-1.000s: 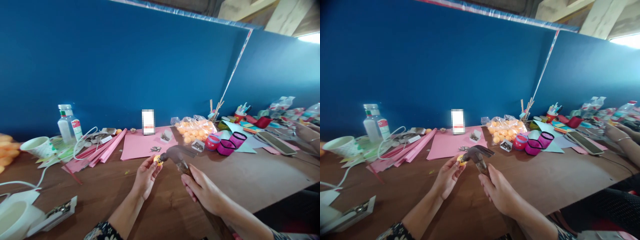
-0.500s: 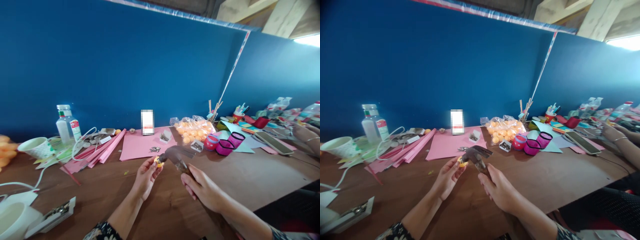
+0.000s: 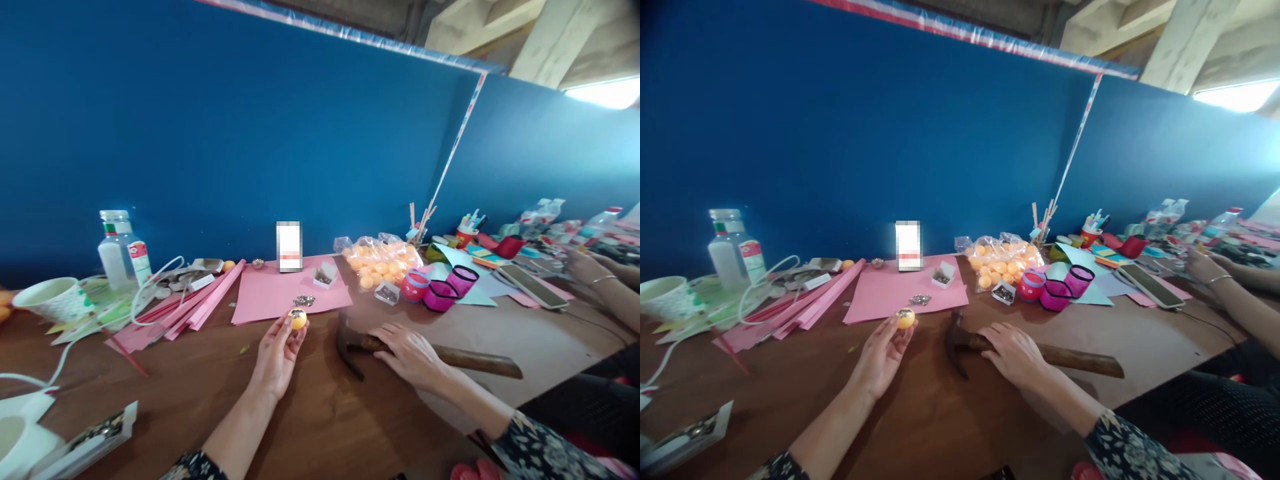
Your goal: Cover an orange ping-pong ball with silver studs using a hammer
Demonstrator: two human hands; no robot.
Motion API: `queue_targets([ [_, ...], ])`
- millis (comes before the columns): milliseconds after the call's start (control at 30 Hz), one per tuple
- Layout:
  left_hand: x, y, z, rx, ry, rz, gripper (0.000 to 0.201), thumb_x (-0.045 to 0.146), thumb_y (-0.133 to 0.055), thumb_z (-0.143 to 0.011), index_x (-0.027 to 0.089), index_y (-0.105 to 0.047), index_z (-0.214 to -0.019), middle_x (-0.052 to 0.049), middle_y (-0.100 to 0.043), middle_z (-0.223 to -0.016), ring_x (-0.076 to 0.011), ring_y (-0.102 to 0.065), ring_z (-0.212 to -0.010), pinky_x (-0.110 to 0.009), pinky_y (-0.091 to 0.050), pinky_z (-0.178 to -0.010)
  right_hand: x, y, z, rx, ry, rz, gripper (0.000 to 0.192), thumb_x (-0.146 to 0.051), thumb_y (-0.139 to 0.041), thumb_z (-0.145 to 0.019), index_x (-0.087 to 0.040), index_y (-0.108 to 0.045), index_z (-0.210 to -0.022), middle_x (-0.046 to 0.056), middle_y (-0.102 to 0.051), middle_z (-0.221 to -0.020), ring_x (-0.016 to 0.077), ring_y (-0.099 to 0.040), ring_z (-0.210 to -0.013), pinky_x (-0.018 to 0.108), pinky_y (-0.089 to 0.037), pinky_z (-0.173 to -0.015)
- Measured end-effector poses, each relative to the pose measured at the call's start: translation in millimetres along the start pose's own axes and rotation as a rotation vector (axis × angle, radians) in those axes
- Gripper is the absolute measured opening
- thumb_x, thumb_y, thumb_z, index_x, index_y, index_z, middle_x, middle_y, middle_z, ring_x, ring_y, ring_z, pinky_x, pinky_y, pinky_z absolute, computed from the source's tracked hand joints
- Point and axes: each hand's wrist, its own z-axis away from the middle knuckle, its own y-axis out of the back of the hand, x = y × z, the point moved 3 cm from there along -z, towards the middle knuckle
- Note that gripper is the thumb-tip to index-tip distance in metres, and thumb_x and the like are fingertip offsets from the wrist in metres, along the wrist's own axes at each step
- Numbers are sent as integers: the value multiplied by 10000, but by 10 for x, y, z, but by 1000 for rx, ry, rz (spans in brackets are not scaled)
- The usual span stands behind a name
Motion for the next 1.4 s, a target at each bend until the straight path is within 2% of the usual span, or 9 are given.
queue_targets([
  [100, 5, 7, -4, -2, -11, -11, 191, 148, -632, -700, 123, -617, -888, -69, -672, -877, -170, -650, -813, -196, -530, -693, 52, -25, -50, 13, 39, 17, 267, -277, -532, -789, -219, -537, -1050, 54, -581, -954, 214, -486, -933, 314, -370, -823],
  [333, 31, 34, 1, 103, -116, -45, 192, 217, -652, -687, 135, -609, -854, -39, -670, -797, -133, -651, -731, -197, -527, -661, 191, -78, -130, 51, 16, -2, 262, -265, -551, -767, -224, -550, -1026, 54, -544, -993, 200, -487, -917, 313, -380, -814],
  [467, 18, 59, -1, 135, -136, -46, 190, 239, -655, -679, 137, -614, -834, -37, -667, -780, -127, -647, -716, -210, -524, -663, 226, -27, -202, -33, 35, -54, 315, -311, -567, -748, -221, -546, -1049, 57, -559, -997, 198, -518, -914, 310, -387, -821],
  [533, 9, 80, -6, 150, -154, -31, 187, 240, -659, -671, 141, -617, -824, -37, -668, -777, -127, -645, -712, -221, -521, -665, 152, 57, -299, -31, 46, -68, 321, -327, -539, -767, -216, -538, -1068, 62, -567, -1006, 193, -532, -908, 297, -395, -808],
  [667, -7, 92, -9, 161, -160, 18, 186, 256, -671, -650, 144, -615, -787, -31, -665, -736, -126, -642, -683, -237, -516, -653, -161, 190, -654, 93, 67, -9, 258, -316, -422, -840, -219, -562, -1035, 61, -587, -1013, 185, -535, -927, 281, -387, -796],
  [800, -4, 85, -8, 174, -157, 30, 190, 267, -669, -648, 142, -608, -777, -26, -660, -736, -123, -639, -671, -234, -512, -638, -468, 45, -1080, 53, 86, 49, 242, -260, -427, -839, -217, -585, -1017, 59, -611, -1005, 179, -539, -943, 251, -381, -780],
  [933, -5, 106, -18, 194, -181, 39, 197, 285, -651, -659, 139, -607, -785, -40, -658, -751, -141, -642, -700, -252, -516, -646, -638, -178, -1366, 5, 118, 75, 230, -236, -435, -829, -229, -611, -977, 37, -631, -964, 164, -558, -898, 225, -390, -745],
  [1100, -20, 118, -20, 174, -179, 41, 194, 288, -640, -666, 139, -596, -783, -30, -645, -731, -143, -636, -702, -281, -518, -671, -710, -336, -1510, -18, 151, 118, 227, -198, -436, -810, -219, -629, -928, 37, -644, -936, 176, -562, -868, 244, -400, -739],
  [1400, 8, 80, 9, 153, -158, 7, 194, 301, -611, -698, 141, -584, -804, -33, -650, -736, -128, -627, -704, -266, -505, -684, -690, -391, -1552, 7, 117, 180, 279, -254, -344, -870, -181, -611, -906, 74, -618, -945, 189, -559, -886, 276, -405, -762],
])
